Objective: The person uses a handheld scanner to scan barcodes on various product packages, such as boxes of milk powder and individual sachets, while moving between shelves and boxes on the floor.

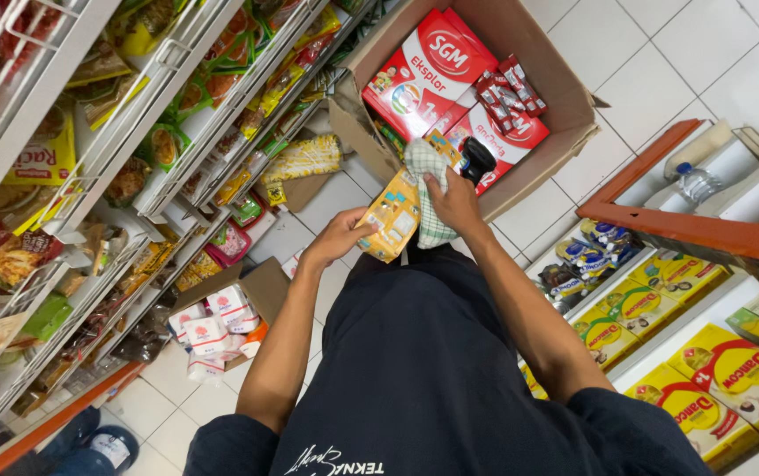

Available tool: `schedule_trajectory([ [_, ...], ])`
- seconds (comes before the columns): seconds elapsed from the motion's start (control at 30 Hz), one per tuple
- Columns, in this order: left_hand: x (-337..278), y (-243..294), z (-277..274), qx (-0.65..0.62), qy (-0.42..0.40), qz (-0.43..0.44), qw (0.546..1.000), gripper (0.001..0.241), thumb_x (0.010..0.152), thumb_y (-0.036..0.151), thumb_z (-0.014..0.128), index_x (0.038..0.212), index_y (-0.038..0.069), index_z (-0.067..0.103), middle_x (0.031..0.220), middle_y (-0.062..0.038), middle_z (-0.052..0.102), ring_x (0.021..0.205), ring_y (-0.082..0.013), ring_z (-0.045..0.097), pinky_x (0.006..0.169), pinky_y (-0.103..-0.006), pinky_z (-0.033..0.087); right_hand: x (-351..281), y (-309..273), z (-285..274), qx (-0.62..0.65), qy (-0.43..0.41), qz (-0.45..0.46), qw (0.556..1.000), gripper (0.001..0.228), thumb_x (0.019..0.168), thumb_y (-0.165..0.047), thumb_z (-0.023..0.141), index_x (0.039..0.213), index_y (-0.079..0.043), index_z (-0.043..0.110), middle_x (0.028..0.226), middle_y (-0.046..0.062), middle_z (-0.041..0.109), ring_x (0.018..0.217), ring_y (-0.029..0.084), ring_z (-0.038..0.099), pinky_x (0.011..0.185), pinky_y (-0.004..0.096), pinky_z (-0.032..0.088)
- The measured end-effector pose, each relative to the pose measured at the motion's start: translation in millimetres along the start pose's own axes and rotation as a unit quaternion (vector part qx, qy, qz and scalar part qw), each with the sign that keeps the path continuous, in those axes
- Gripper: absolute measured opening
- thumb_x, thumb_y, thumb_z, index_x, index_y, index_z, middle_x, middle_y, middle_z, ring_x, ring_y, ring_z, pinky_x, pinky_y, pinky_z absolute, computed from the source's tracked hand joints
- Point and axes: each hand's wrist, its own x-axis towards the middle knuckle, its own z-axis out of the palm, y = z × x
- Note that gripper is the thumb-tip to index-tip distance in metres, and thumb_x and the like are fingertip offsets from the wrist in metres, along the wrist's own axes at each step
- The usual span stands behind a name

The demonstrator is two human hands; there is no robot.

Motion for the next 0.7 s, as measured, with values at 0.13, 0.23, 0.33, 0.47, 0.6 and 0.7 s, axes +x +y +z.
schedule_trajectory([
  [0.13, 16, -17, 6, -0.042, -0.009, 0.044, 0.998, 0.034, 0.101, 0.02, 0.064, 0.127, 0.0, 0.072, 0.106, -0.002, 0.077, 0.095, -0.0095, 0.068, 0.087, -0.0277, 0.055, -3, -10, 3, -0.084, -0.045, -0.09, 0.991, 0.034, 0.102, -0.027, 0.069, 0.129, -0.007, 0.068, 0.121, 0.019, 0.072, 0.113, 0.037, 0.069, 0.1, 0.044, 0.054],
  [0.23, 30, -18, 22, -0.026, 0.031, -0.01, 0.999, 0.035, 0.106, 0.028, 0.064, 0.122, -0.002, 0.073, 0.104, -0.005, 0.077, 0.093, -0.0114, 0.069, 0.084, -0.0287, 0.056, -8, -13, 9, -0.041, -0.02, -0.303, 0.952, 0.042, 0.09, -0.02, 0.074, 0.127, -0.002, 0.065, 0.128, 0.019, 0.069, 0.12, 0.038, 0.065, 0.103, 0.045, 0.05],
  [0.33, 29, -11, 26, 0.019, 0.034, -0.004, 0.999, 0.038, 0.098, 0.028, 0.072, 0.124, 0.0, 0.068, 0.105, -0.006, 0.075, 0.092, -0.0122, 0.068, 0.082, -0.0302, 0.056, -10, -8, 11, -0.058, -0.004, -0.351, 0.934, 0.044, 0.088, -0.02, 0.074, 0.127, -0.002, 0.064, 0.13, 0.02, 0.068, 0.123, 0.039, 0.063, 0.105, 0.045, 0.049],
  [0.47, 8, 4, 9, -0.026, -0.021, 0.033, 0.999, 0.043, 0.096, 0.031, 0.072, 0.129, 0.003, 0.066, 0.111, -0.003, 0.074, 0.098, -0.0087, 0.067, 0.088, -0.0285, 0.056, 1, 7, -6, -0.021, 0.009, -0.148, 0.989, 0.034, 0.097, -0.02, 0.069, 0.127, -0.004, 0.068, 0.113, 0.021, 0.073, 0.104, 0.039, 0.07, 0.09, 0.045, 0.054],
  [0.6, -14, 11, -3, -0.018, -0.048, 0.017, 0.999, 0.044, 0.096, 0.029, 0.072, 0.132, 0.004, 0.066, 0.112, -0.002, 0.074, 0.101, -0.008, 0.066, 0.091, -0.0285, 0.055, 17, 14, -19, -0.128, 0.026, -0.12, 0.984, 0.025, 0.101, -0.022, 0.071, 0.116, -0.003, 0.07, 0.099, 0.024, 0.073, 0.094, 0.043, 0.069, 0.083, 0.05, 0.054],
  [0.7, -23, 12, -8, -0.042, -0.053, 0.016, 0.998, 0.046, 0.094, 0.027, 0.073, 0.134, 0.005, 0.064, 0.116, -0.001, 0.073, 0.104, -0.0078, 0.065, 0.094, -0.0281, 0.054, 17, 7, -15, -0.03, 0.048, -0.16, 0.986, 0.026, 0.101, -0.019, 0.067, 0.122, -0.005, 0.069, 0.108, 0.022, 0.074, 0.098, 0.04, 0.071, 0.084, 0.046, 0.056],
])
